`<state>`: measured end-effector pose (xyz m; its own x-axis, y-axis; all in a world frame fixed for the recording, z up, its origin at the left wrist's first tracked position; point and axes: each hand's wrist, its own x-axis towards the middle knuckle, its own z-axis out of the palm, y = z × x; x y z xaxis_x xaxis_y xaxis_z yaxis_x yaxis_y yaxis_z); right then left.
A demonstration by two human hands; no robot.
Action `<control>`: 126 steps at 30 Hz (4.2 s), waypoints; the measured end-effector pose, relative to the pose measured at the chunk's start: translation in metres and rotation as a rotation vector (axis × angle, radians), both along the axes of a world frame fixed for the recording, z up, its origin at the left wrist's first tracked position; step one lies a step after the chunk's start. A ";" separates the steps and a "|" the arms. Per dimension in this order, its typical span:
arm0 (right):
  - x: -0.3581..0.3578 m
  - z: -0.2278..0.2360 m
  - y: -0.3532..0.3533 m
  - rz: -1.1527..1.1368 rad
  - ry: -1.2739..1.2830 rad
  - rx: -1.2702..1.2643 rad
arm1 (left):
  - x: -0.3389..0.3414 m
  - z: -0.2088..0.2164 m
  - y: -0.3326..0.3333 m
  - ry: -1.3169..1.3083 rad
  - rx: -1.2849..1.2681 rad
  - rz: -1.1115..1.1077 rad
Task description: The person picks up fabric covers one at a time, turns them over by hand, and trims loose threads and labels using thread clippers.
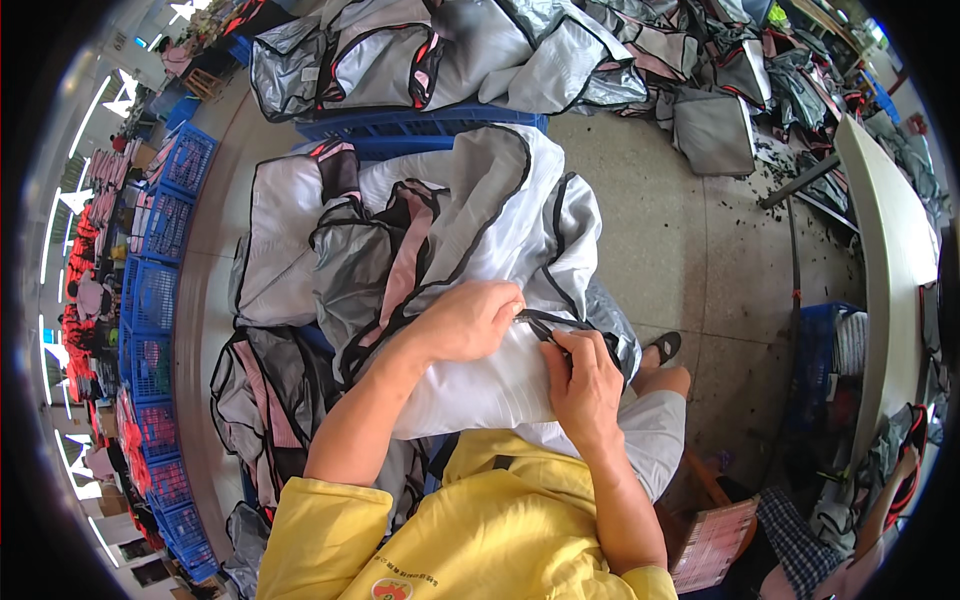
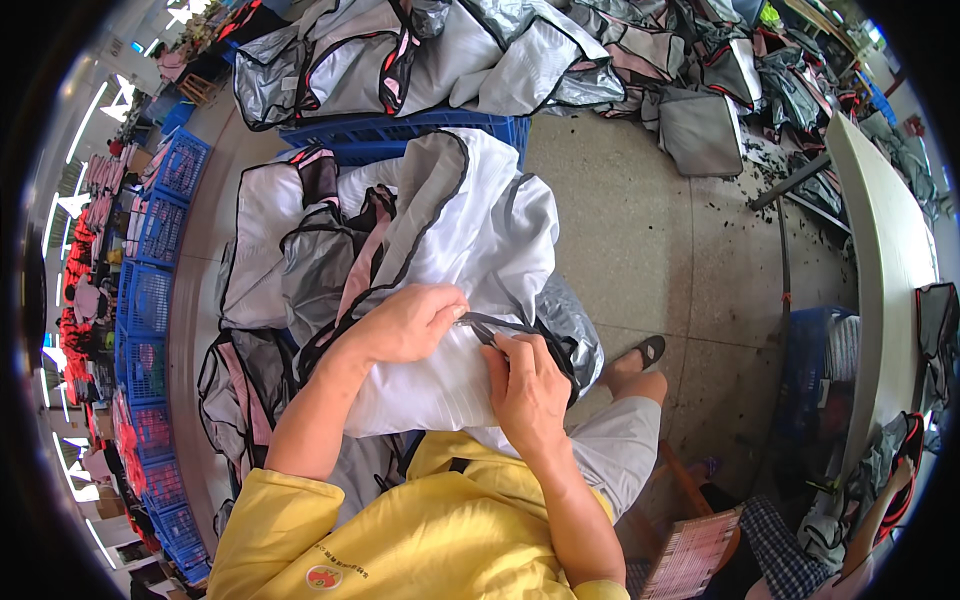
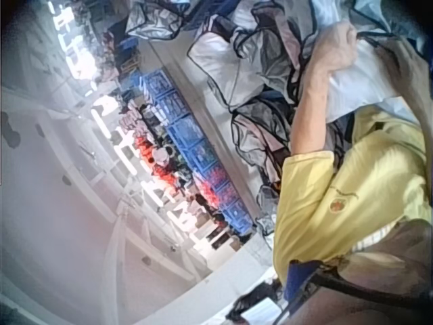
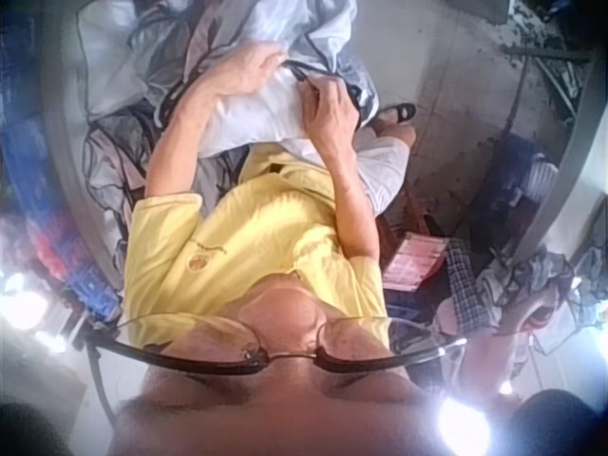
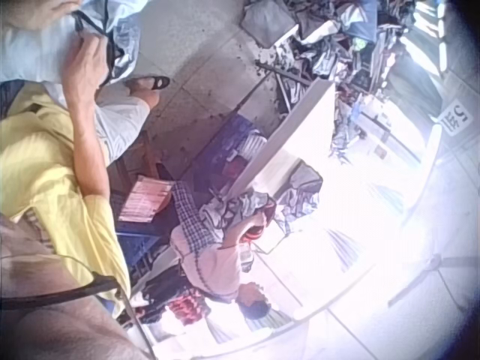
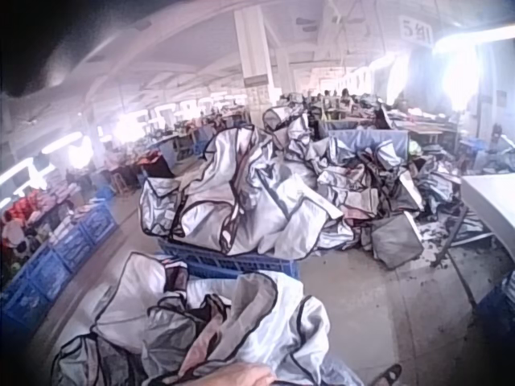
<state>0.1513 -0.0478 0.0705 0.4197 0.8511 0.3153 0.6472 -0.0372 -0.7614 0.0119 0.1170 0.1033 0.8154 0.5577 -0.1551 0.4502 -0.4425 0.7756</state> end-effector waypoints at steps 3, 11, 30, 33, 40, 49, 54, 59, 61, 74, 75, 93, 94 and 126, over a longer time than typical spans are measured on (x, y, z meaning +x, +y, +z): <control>-0.003 0.001 0.000 0.009 -0.010 -0.026 | -0.003 0.001 0.002 0.012 -0.009 -0.003; -0.002 0.000 0.004 0.002 -0.016 -0.038 | -0.002 0.000 0.000 0.013 0.008 0.000; 0.001 -0.007 0.001 -0.009 0.091 0.022 | 0.000 0.000 0.003 0.019 -0.014 -0.019; 0.001 -0.006 0.004 0.019 0.062 0.009 | -0.002 -0.004 0.001 0.033 -0.010 -0.021; 0.021 -0.030 -0.022 -0.298 0.475 0.238 | 0.003 -0.005 -0.002 0.008 0.068 -0.015; 0.073 -0.069 -0.102 -0.471 0.866 0.123 | 0.003 0.010 0.016 0.069 0.001 0.015; 0.050 -0.068 -0.114 -0.471 0.805 0.009 | 0.014 0.019 0.018 0.123 0.055 -0.001; 0.027 -0.054 -0.084 -0.341 0.912 0.063 | 0.013 0.015 0.014 0.099 0.039 0.040; 0.030 -0.062 -0.076 -0.321 0.696 -0.117 | 0.006 0.028 0.009 0.075 0.030 0.110; 0.032 -0.049 -0.073 -0.186 0.631 -0.106 | 0.027 0.079 -0.035 -0.103 0.564 -0.099; 0.030 -0.047 -0.075 -0.190 0.641 -0.113 | 0.037 0.067 -0.035 -0.056 0.585 -0.169; 0.046 -0.072 -0.061 -0.191 0.955 -0.327 | 0.057 -0.043 -0.037 0.069 -0.178 -0.293; 0.044 -0.077 -0.063 -0.199 0.966 -0.332 | 0.058 -0.045 -0.037 0.080 -0.181 -0.304; 0.117 -0.016 -0.022 0.275 -0.313 -0.282 | 0.071 -0.050 -0.026 0.154 -0.110 -0.304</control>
